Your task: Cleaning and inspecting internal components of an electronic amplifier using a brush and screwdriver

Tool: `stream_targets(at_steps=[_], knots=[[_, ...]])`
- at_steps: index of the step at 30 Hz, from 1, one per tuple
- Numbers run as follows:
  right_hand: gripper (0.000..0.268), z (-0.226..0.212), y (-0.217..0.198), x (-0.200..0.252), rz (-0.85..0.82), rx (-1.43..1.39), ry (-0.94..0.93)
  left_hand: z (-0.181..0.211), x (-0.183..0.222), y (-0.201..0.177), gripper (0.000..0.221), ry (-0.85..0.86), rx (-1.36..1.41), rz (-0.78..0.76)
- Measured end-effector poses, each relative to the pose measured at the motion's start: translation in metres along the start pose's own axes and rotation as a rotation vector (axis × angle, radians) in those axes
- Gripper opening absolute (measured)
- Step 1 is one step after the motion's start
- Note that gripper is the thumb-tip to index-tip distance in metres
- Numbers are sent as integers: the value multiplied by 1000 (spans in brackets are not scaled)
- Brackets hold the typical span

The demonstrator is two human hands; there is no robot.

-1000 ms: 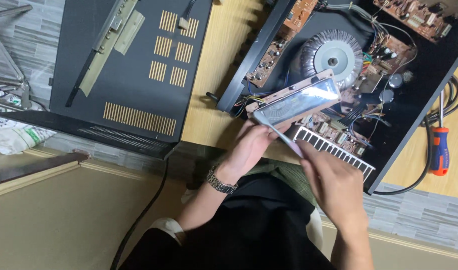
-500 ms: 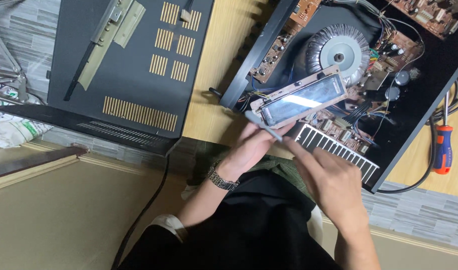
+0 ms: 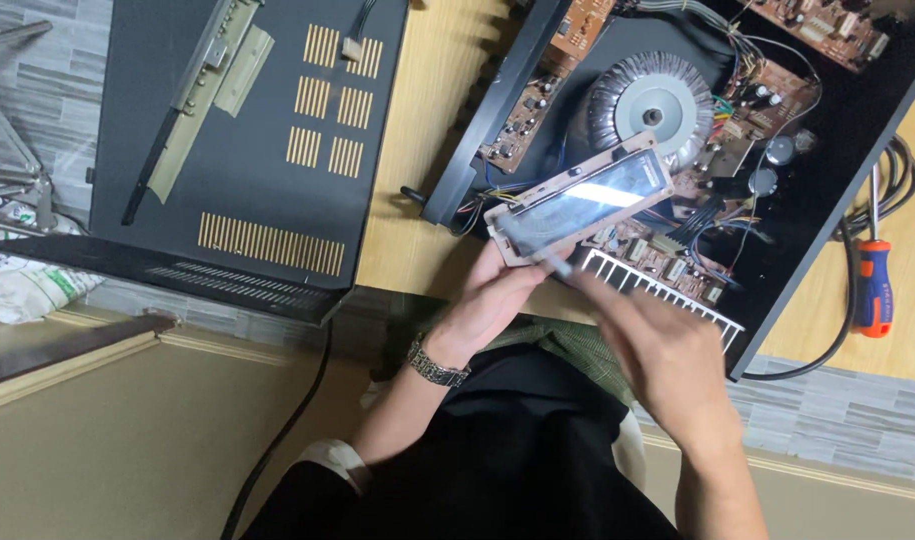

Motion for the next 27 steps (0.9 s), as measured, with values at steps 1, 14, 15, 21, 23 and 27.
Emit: stream_targets(at_steps=[1,14,15,21,23,27], knots=[[48,0,-3,1,4,0,4,1,0,1,56,-4,-2,-4],[36,10,-28,-25,121,-124,85,13,-5,17,59,43,2,-74],[36,7,-28,-28,112,-144,51,14,-5,18,59,49,-4,-75],[36,0,-22,-37,76,-13,15,7,-4,9,59,76,3,-46],[37,1,-22,-38,134,82,22,10,-4,13,60,67,-5,-48],[37,-6,-29,-40,75,-1,-8,6,-3,6,57,45,-2,-19]])
Point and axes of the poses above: each hand's wrist, its own x-axis away from the middle knuckle, its own y-axis out of the palm, z = x × y, the point moved 2 cm from there along -x, towards the middle knuckle, and after that the axes turned 6 degrees about y, right-handed, at the moved point
